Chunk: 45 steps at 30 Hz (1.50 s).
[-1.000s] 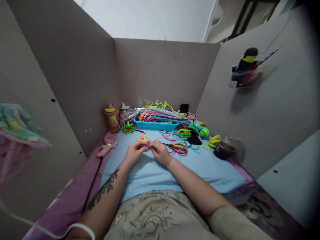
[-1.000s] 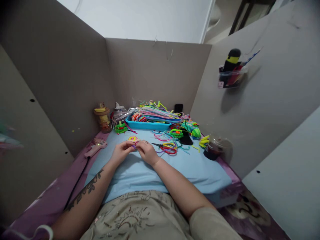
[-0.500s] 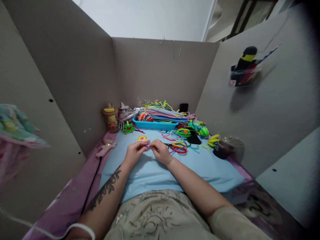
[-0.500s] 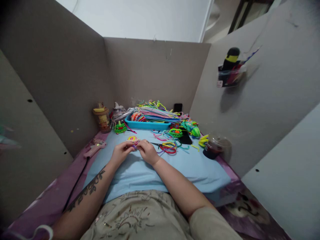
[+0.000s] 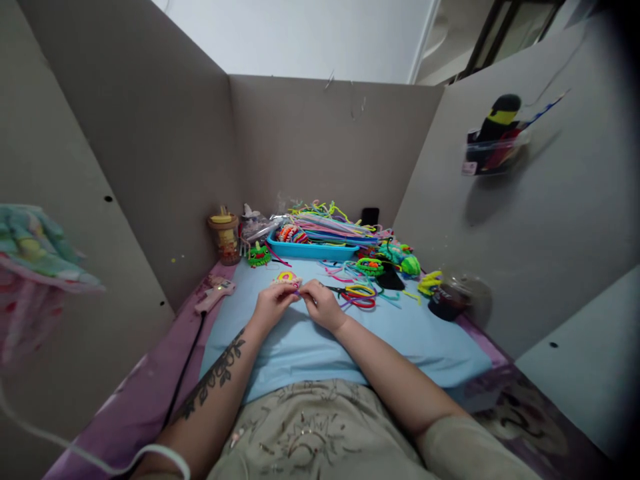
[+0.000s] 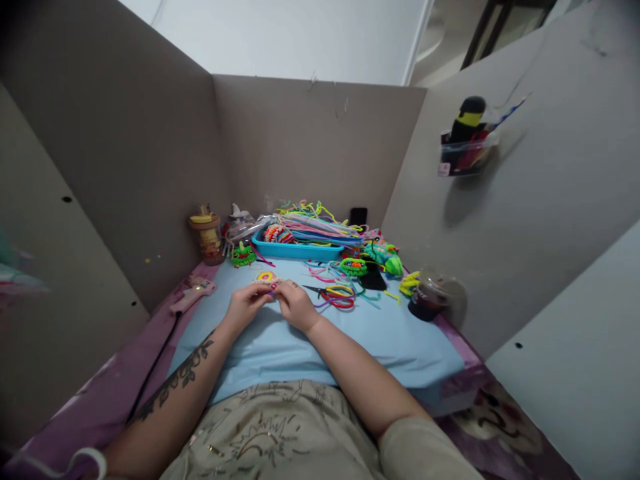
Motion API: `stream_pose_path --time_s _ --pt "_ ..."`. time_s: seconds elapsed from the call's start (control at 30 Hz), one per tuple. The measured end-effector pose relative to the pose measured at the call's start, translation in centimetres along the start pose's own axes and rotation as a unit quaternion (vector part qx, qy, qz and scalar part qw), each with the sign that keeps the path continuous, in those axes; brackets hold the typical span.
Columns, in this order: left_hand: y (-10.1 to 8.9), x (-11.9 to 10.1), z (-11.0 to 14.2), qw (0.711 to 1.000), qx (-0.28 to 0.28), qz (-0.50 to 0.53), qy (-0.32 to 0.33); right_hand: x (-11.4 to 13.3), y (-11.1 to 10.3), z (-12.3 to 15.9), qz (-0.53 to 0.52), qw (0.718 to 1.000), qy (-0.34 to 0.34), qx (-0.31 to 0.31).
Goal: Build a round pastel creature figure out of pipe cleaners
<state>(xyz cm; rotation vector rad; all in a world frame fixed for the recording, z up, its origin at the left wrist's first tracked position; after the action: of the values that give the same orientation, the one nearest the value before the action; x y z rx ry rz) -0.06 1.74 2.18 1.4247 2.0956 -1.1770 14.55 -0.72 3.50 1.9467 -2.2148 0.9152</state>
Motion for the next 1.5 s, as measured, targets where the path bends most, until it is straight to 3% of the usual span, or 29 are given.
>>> stream_pose_path --time_s 0.3,0.57,0.83,0.97,1.1,1.2,1.5 --pt "0.3 -0.2 -0.1 0.996 0.039 0.065 -0.047 -0.4 0.0 0.0 -0.014 0.999 0.029 -0.002" --pt "0.8 0.2 -0.2 0.982 0.093 0.134 -0.092 -1.4 -0.8 -0.1 -0.075 0.992 0.094 -0.041" --pt "0.9 -0.6 0.1 0.960 0.168 0.192 -0.119 -1.3 -0.6 -0.4 -0.145 0.981 0.132 -0.004" --pt "0.9 -0.6 0.1 0.956 0.161 0.210 -0.126 -1.2 -1.2 -0.4 -0.118 0.984 0.124 -0.042" --pt "0.9 -0.7 0.0 0.957 0.138 0.220 -0.131 -0.4 -1.6 -0.2 -0.045 0.993 0.072 -0.079" --pt "0.7 -0.7 -0.1 0.959 0.114 0.222 -0.134 0.3 -1.5 -0.1 -0.012 0.996 0.032 -0.083" --pt "0.7 -0.7 -0.3 0.962 0.072 0.223 -0.139 0.7 -1.2 0.3 0.019 0.996 -0.002 -0.085"
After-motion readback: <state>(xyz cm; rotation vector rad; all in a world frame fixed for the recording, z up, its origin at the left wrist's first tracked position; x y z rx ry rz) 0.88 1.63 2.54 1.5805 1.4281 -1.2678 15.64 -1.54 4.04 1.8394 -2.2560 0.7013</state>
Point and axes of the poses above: each hand's wrist, its own z-axis away from the middle knuckle, its own y-axis out of the palm, x = y × z, the point moved 5 cm from there along -z, towards the middle knuckle, and after that the axes turned 12 degrees about -z, right-handed, at the moved point
